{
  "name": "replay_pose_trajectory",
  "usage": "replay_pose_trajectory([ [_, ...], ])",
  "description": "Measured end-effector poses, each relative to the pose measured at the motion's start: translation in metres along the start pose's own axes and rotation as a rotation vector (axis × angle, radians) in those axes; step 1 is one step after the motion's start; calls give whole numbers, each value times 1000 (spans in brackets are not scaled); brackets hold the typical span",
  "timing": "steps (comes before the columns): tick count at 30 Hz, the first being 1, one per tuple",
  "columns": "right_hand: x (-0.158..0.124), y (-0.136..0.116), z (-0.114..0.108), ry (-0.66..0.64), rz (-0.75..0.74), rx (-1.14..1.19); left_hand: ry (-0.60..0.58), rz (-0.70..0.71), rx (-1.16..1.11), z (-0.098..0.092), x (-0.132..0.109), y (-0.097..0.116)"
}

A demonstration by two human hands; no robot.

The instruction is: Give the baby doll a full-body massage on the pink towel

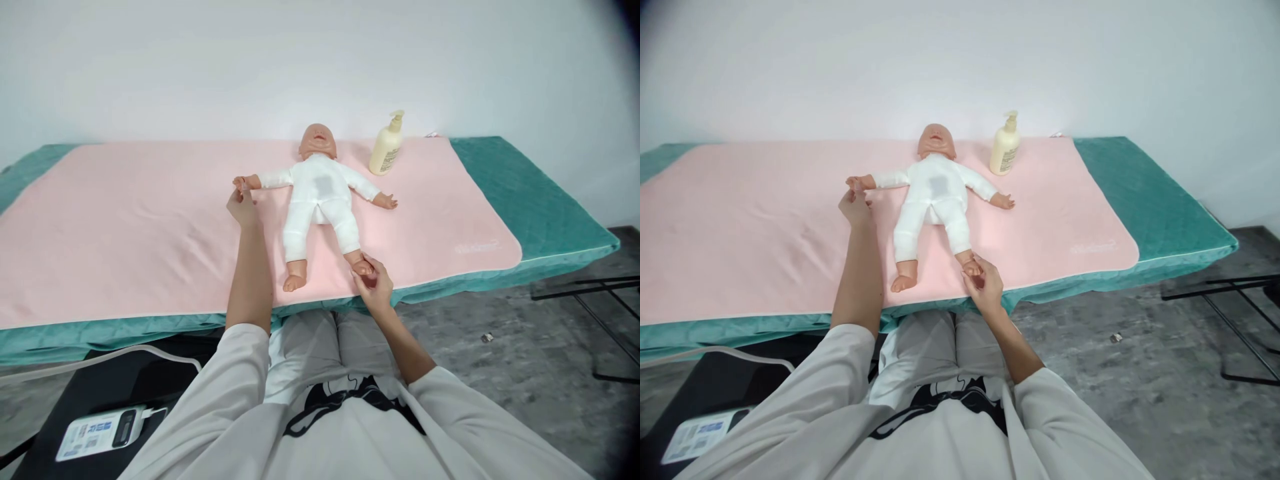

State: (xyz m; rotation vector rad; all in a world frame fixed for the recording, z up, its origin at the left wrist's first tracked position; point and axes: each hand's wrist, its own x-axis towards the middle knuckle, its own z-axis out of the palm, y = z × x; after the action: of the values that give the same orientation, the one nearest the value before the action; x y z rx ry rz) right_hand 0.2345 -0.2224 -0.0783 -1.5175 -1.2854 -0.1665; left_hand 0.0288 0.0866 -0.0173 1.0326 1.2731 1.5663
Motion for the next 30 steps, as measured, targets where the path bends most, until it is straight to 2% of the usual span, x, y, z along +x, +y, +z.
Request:
replay_pose_trajectory([
  [3, -8, 3, 0, -40, 27, -23, 83, -113, 41, 1, 2, -1],
  [9, -9, 2, 0, -28, 6, -38, 62, -173, 12, 3, -2, 4],
  [13, -9, 4, 1, -22, 31, -14, 73, -143, 0, 4, -2, 3],
  [17, -4, 6, 0, 35, 46, 63, 45, -52, -54, 12, -12, 7],
  [21, 11, 1, -3, 63, 57, 88, -60, 97, -69, 23, -30, 15],
  [25, 32, -10, -3, 86, 51, 95, -255, 252, -23, 31, -46, 17],
  [28, 48, -17, 3, 116, 21, 108, -403, 364, 61, 35, -50, 13],
  [30, 59, -20, 8, 119, 15, 127, -459, 399, 118, 36, -49, 10],
])
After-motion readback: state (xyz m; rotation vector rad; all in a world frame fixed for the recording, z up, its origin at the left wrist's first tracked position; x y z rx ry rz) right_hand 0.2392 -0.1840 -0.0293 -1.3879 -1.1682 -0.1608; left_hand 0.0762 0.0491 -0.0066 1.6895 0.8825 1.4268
